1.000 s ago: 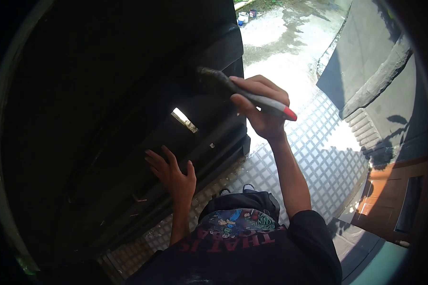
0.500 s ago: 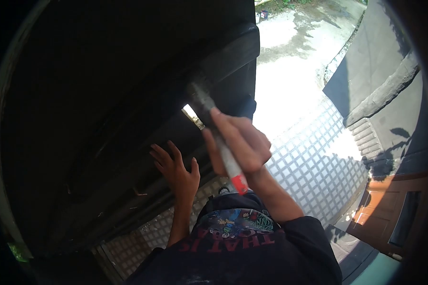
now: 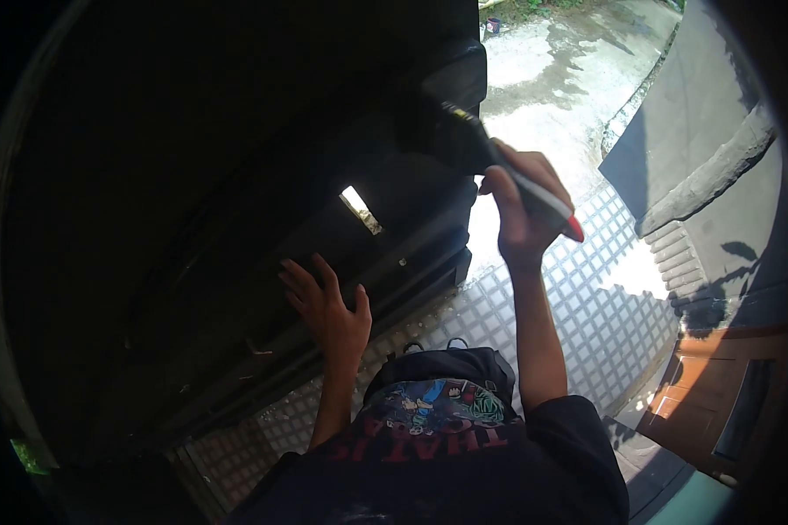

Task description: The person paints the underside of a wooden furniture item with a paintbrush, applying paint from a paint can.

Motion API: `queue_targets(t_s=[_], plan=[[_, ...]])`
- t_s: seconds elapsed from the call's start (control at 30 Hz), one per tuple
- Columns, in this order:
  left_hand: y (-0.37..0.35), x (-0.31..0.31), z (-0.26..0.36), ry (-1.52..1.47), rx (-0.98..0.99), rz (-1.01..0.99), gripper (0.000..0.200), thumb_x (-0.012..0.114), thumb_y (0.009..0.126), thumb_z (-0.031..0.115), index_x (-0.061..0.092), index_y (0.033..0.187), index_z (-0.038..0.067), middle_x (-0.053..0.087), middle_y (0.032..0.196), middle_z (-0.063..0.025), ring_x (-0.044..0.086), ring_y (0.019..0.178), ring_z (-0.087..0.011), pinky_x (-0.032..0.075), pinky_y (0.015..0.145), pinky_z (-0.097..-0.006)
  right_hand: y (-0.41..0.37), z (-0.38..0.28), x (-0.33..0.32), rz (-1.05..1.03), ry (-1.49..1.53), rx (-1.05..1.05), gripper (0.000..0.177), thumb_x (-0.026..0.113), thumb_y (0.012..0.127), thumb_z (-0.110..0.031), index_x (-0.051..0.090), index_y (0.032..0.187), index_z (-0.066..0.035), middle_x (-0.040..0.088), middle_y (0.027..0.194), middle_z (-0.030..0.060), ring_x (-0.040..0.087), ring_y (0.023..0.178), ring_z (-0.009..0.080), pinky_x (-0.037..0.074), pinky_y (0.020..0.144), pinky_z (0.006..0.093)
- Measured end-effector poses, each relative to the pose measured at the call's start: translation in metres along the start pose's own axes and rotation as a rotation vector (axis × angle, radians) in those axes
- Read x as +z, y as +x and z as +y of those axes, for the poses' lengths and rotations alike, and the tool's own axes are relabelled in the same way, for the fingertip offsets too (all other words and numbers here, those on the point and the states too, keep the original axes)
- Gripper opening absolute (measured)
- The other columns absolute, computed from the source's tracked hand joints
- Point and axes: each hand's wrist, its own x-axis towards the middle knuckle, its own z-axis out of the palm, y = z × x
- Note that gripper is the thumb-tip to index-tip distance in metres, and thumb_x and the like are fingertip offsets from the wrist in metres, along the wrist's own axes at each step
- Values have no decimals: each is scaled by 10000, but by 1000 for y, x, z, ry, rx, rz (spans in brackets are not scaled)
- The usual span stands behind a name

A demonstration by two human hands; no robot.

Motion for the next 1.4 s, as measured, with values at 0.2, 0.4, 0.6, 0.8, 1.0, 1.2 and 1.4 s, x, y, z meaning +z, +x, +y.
queue_targets(t_s=[0.2,0.4,0.6,0.8,1.0,1.2,1.4], plan=[[0,-3,1,-7,-7,-7,823,668,916,319,280,1566,-2,72,1622,-373,143,1494,-570,257,1170,-652,28,-4,-34,274,-464,-117,238,630,976,-99,704,1132,66,695,894,126,665,692,161,543,636,288],[-1,-3,0,-29,-21,-31,820,670,915,316,282,1566,0,63,1630,-361,141,1498,-562,241,1166,-676,-33,-49,42,36,-427,-105,258,747,828,6,731,1072,86,700,821,174,695,683,218,544,651,286],[-2,0,2,-134,-34,34,808,647,938,306,258,1584,15,102,1644,-320,136,1512,-537,198,1163,-709,-67,-79,88,-205,-215,-262,348,822,701,33,744,1039,66,714,875,158,729,705,209,586,610,270],[-16,-12,10,-280,-51,50,716,543,1006,296,243,1596,22,163,1670,-239,136,1547,-445,172,1221,-604,-97,-90,122,-429,-28,-336,400,838,693,-31,742,1075,38,708,888,128,732,744,211,579,639,272],[-59,-1,10,-132,1,24,629,478,1048,265,268,1590,23,230,1664,-209,207,1551,-345,216,1249,-464,-143,-102,131,-668,120,-220,331,794,759,-111,745,1074,-23,666,833,66,709,709,224,598,761,376],[-191,63,-57,-618,-138,-153,373,667,893,192,663,1203,-16,685,1194,-214,647,1102,-397,518,946,-457,-213,-64,69,-783,-21,150,325,781,774,-27,731,1090,29,704,844,154,693,700,302,552,618,353],[-369,78,-135,-666,-796,-259,354,654,868,273,734,1127,44,723,1088,-206,670,1035,-407,538,905,-472,-290,-17,38,-1096,-235,248,230,726,853,-53,740,1079,-9,709,956,209,692,848,379,539,716,432]])
